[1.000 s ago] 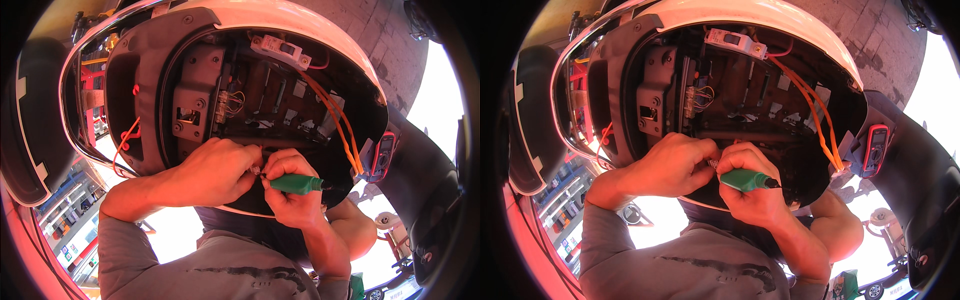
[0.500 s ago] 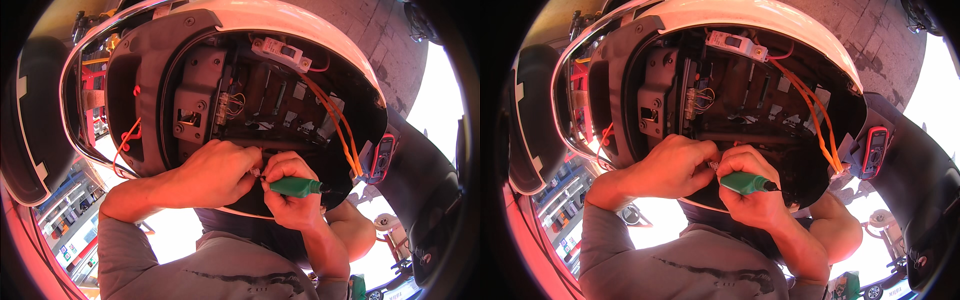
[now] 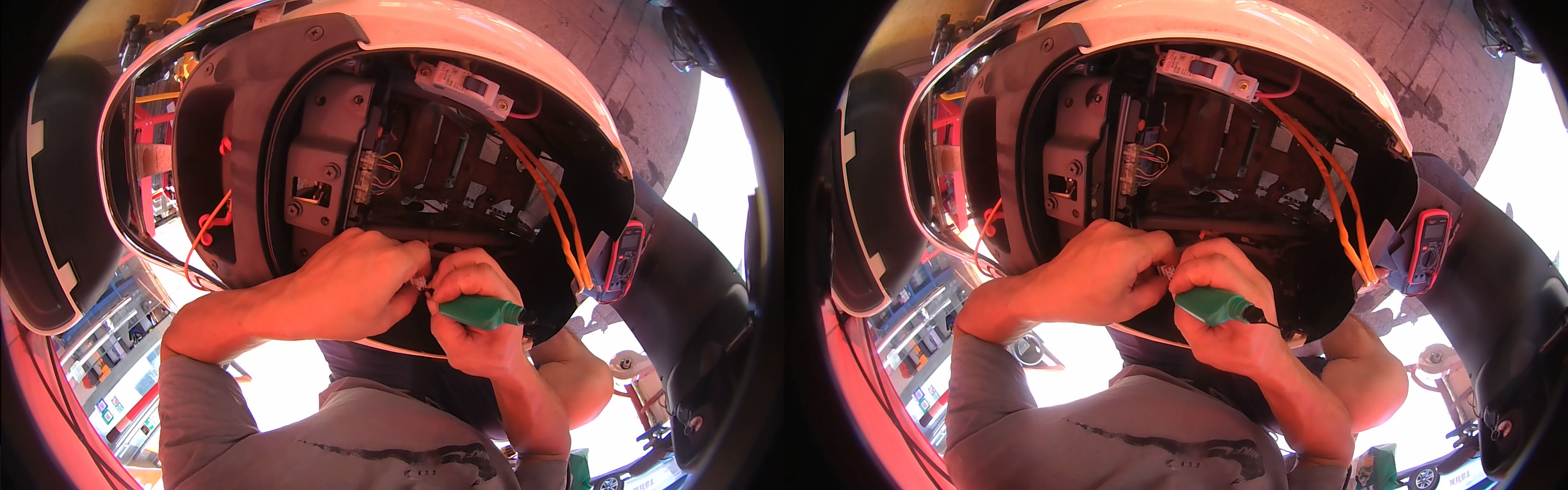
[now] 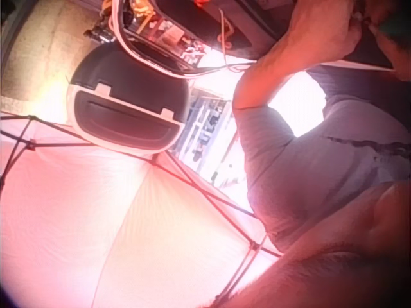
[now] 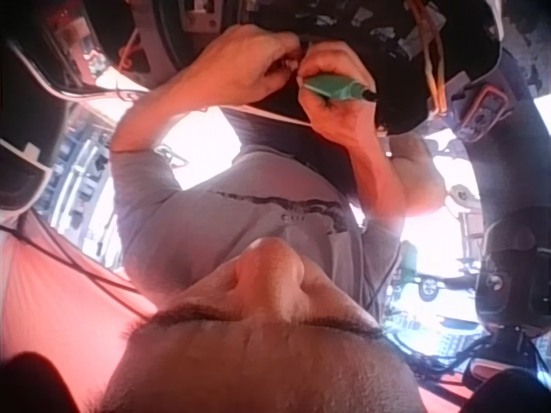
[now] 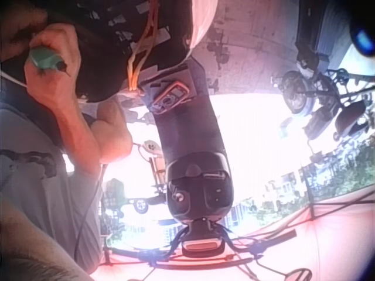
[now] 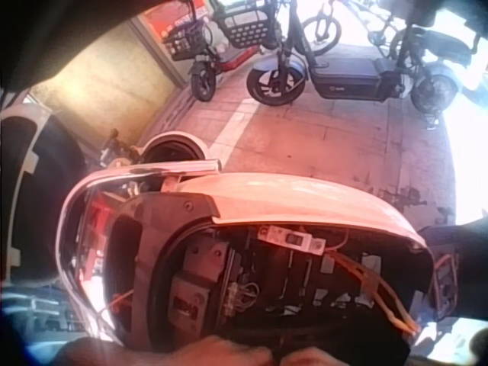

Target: The person uses a green-handled screwdriver to work on a small connector inside the open storage compartment of a white electric scooter. The person repeatedly tightens or adjusts the connector while seated on the scooter in an outdoor area.

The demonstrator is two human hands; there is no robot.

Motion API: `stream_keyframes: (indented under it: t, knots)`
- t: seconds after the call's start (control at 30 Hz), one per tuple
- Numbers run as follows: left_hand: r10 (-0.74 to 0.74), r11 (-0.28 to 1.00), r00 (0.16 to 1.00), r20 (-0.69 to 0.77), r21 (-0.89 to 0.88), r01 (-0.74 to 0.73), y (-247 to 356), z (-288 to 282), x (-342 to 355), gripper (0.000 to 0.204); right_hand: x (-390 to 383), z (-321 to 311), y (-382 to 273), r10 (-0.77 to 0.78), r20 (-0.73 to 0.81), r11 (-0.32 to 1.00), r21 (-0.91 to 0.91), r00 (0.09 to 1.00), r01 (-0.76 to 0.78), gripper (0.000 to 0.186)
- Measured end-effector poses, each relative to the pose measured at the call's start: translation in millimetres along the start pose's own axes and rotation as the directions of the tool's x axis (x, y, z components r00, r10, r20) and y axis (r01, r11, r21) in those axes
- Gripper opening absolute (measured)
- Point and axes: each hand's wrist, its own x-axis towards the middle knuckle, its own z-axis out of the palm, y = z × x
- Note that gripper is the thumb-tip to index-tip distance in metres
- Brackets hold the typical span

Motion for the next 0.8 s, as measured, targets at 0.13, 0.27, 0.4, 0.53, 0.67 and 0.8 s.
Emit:
stream_keyframes:
  t: [0.13, 0.27, 0.4, 0.53, 0.67, 0.8]
  knots:
    - [0.004, 1.000, 1.000, 0.002, 0.006, -0.005, -0.4, 0.1, 0.4, 0.014, -0.1, 0.1, 0.5, -0.008, 0.003, 1.000, -0.003, 1.000, 0.008, 0.029]
    - [0.005, 1.000, 1.000, 0.008, -0.004, -0.005, 0.6, -0.6, 0.9, 0.014, -1.4, 0.5, 1.4, 0.015, -0.005, 1.000, 0.018, 1.000, -0.015, 0.029]
    - [0.006, 1.000, 1.000, 0.014, -0.008, -0.006, 0.0, 0.0, 0.8, 0.013, -3.1, 2.6, 3.1, 0.055, -0.022, 0.996, 0.074, 0.998, -0.053, 0.029]
    - [0.018, 1.000, 1.000, 0.003, -0.001, -0.018, -0.9, 0.2, 0.4, 0.012, -3.4, 1.1, 2.9, 0.077, 0.002, 0.994, 0.081, 0.997, -0.077, 0.027]
    - [0.012, 1.000, 1.000, 0.004, 0.000, -0.012, -0.4, 0.1, 0.4, 0.012, -2.9, 1.7, 1.4, 0.089, -0.001, 0.993, 0.078, 0.996, -0.089, 0.026]
    - [0.007, 1.000, 1.000, 0.015, 0.003, -0.007, -0.5, 0.4, 0.3, 0.011, -1.4, 2.1, -0.4, 0.077, 0.000, 0.995, 0.056, 0.997, -0.077, 0.026]
